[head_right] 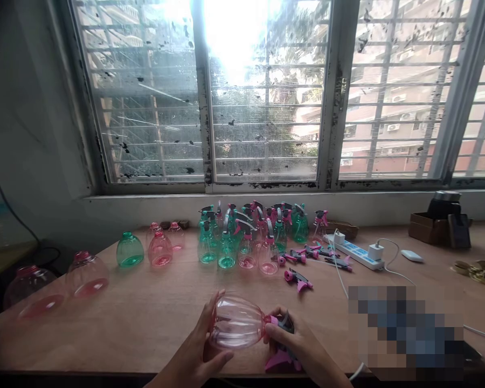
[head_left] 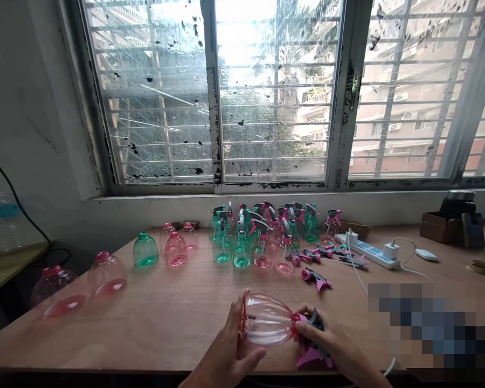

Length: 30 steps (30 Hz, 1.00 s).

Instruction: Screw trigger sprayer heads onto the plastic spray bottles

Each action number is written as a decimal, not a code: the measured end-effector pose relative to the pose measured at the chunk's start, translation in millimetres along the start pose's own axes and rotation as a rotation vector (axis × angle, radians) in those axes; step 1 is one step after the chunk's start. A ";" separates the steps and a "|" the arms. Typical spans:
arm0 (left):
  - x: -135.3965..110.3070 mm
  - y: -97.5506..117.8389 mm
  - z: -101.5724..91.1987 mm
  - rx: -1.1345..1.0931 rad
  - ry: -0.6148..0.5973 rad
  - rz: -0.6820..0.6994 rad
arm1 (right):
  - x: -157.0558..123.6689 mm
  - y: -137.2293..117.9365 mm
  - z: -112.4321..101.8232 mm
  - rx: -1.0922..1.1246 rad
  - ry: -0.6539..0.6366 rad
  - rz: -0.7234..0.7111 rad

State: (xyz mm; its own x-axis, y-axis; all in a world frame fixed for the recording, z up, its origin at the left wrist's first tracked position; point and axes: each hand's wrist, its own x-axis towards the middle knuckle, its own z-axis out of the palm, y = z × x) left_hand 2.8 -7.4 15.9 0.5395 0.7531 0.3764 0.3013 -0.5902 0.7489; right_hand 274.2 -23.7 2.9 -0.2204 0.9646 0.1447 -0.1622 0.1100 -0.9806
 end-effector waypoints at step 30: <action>0.6 -21.7 5.5 -0.051 0.065 0.022 | -0.2 -1.1 -0.2 -0.022 -0.001 0.016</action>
State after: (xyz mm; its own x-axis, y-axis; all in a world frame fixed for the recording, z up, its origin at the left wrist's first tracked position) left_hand 0.9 4.3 -3.1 0.4933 0.7580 0.4267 0.2486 -0.5929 0.7659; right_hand 274.7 -24.0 3.9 -0.2238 0.9661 0.1287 -0.1372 0.0995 -0.9855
